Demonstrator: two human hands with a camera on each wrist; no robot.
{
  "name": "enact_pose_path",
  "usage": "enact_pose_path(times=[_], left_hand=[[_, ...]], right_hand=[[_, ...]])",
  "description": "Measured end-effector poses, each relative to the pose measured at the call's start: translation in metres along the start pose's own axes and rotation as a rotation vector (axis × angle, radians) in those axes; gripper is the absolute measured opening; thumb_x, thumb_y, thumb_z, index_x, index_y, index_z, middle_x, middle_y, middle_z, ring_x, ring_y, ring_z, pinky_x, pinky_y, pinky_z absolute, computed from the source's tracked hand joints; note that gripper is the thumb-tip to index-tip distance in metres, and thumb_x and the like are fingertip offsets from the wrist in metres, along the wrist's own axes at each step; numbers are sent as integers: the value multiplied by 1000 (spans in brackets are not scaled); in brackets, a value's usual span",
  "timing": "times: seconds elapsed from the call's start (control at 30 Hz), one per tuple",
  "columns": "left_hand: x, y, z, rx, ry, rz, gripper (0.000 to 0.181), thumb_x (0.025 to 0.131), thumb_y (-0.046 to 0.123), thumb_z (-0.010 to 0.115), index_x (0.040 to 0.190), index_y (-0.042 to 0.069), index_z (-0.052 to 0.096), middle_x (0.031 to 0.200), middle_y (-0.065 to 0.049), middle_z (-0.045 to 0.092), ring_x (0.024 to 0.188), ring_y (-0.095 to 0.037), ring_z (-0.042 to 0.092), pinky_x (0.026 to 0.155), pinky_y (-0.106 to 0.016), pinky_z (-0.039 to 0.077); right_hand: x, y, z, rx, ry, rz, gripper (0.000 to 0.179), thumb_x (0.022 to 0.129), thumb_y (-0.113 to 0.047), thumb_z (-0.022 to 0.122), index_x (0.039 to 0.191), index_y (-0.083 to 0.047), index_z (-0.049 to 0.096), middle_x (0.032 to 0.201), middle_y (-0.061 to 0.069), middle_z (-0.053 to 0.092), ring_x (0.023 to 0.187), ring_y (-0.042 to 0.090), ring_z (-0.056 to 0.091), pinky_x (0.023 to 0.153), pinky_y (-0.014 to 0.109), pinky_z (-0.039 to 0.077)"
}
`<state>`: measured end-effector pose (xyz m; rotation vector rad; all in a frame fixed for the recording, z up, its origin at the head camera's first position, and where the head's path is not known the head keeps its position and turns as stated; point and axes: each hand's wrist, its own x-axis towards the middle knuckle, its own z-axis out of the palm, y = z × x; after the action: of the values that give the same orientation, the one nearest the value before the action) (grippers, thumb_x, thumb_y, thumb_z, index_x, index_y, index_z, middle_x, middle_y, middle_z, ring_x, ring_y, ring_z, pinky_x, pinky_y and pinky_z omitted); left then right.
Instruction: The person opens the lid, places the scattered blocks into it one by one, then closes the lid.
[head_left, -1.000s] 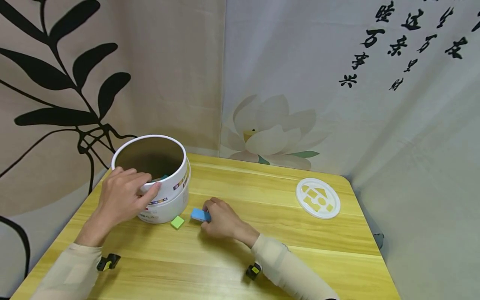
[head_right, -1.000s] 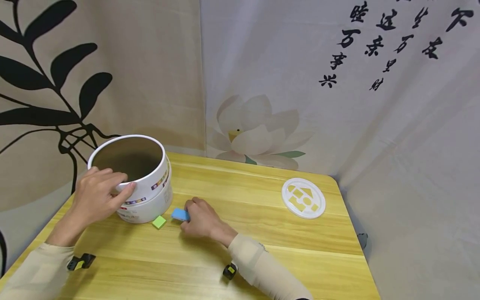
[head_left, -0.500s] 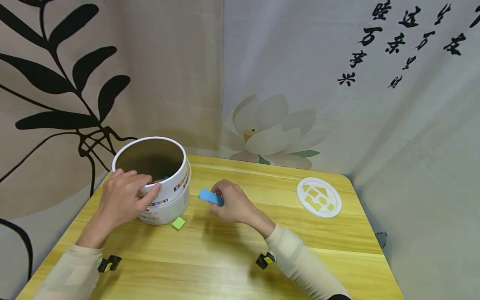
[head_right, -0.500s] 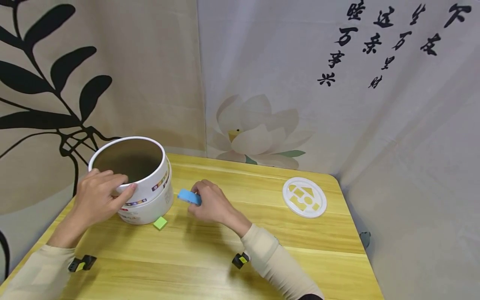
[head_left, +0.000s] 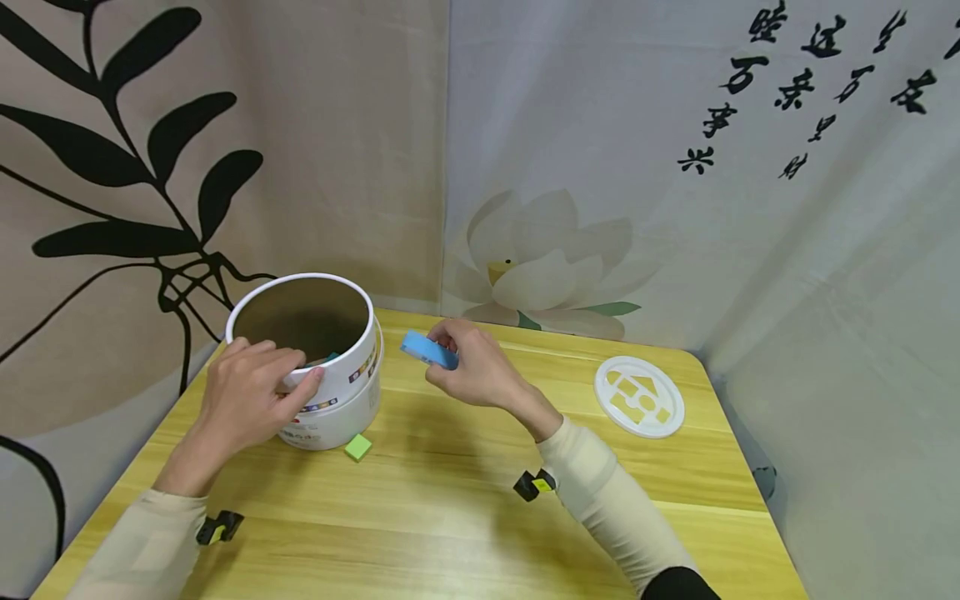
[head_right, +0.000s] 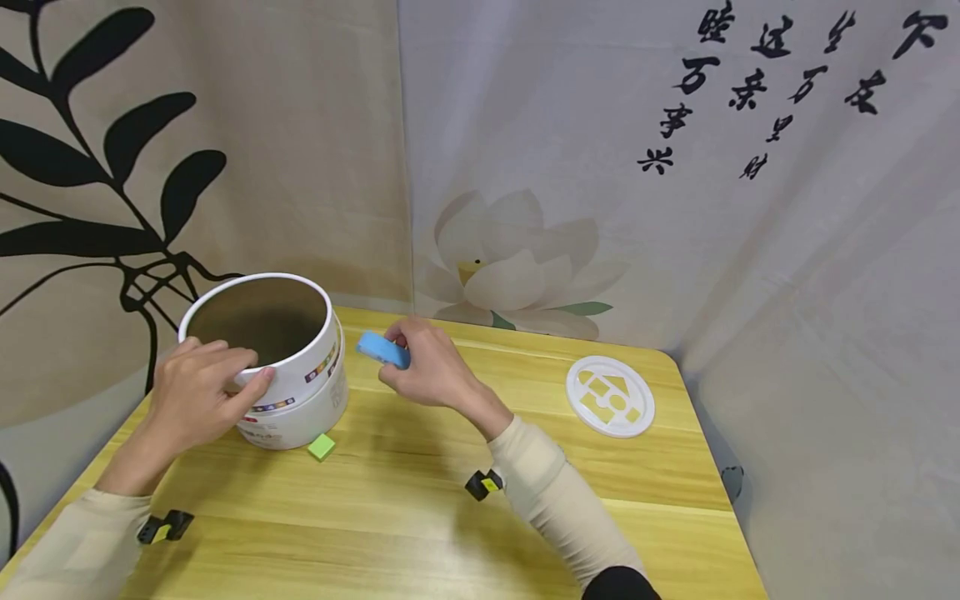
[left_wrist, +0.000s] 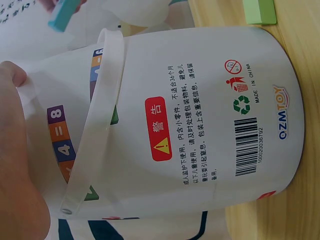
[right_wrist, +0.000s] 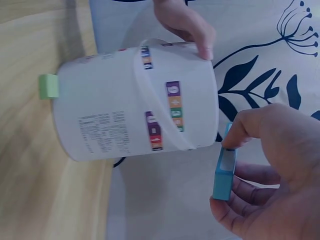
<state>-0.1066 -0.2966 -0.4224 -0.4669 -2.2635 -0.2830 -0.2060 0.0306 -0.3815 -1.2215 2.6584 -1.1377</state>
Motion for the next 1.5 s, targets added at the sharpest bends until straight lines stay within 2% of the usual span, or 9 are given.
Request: enact_pose_path(times=[0.3, 0.67, 0.9, 1.3, 1.5], left_hand=[[0, 1, -1, -1, 3, 2, 70, 114, 64, 37, 68, 16, 58, 57, 2, 56, 59, -15, 40, 66, -37, 26], [0, 0, -1, -6, -12, -6, 72, 115, 65, 35, 69, 15, 60, 58, 0, 58, 60, -16, 42, 66, -37, 27], [0, -1, -1, 3, -2, 6, 72, 115, 65, 36, 69, 15, 59, 57, 2, 54, 60, -14, 38, 65, -35, 25], [-1, -2, -1, -7, 12, 18, 70, 115, 64, 37, 67, 17, 54, 56, 5, 48, 58, -13, 35, 65, -34, 24], [0, -1, -2, -14, -13, 4, 67, 114, 62, 39, 68, 16, 53, 56, 3, 49, 58, -14, 36, 66, -34, 24]], right_hand=[[28, -20, -9, -5, 84, -78, 34, 89, -12, 73, 122, -5, 75, 109, 8, 73, 94, 20, 65, 85, 32, 51], [61, -44, -6, -16, 100, -131, 34, 93, -13, 73, 125, -2, 75, 116, 11, 73, 101, 22, 65, 89, 31, 52], [82, -56, -1, -18, 82, -143, 37, 94, -14, 74, 129, -2, 74, 123, 12, 74, 108, 23, 66, 95, 30, 52], [114, -76, 13, -53, 30, -177, 36, 96, -15, 75, 130, -3, 74, 125, 11, 76, 113, 21, 70, 97, 27, 52], [124, -81, 22, -91, -18, -165, 37, 101, -16, 74, 136, -3, 73, 130, 12, 75, 116, 21, 69, 98, 25, 53]])
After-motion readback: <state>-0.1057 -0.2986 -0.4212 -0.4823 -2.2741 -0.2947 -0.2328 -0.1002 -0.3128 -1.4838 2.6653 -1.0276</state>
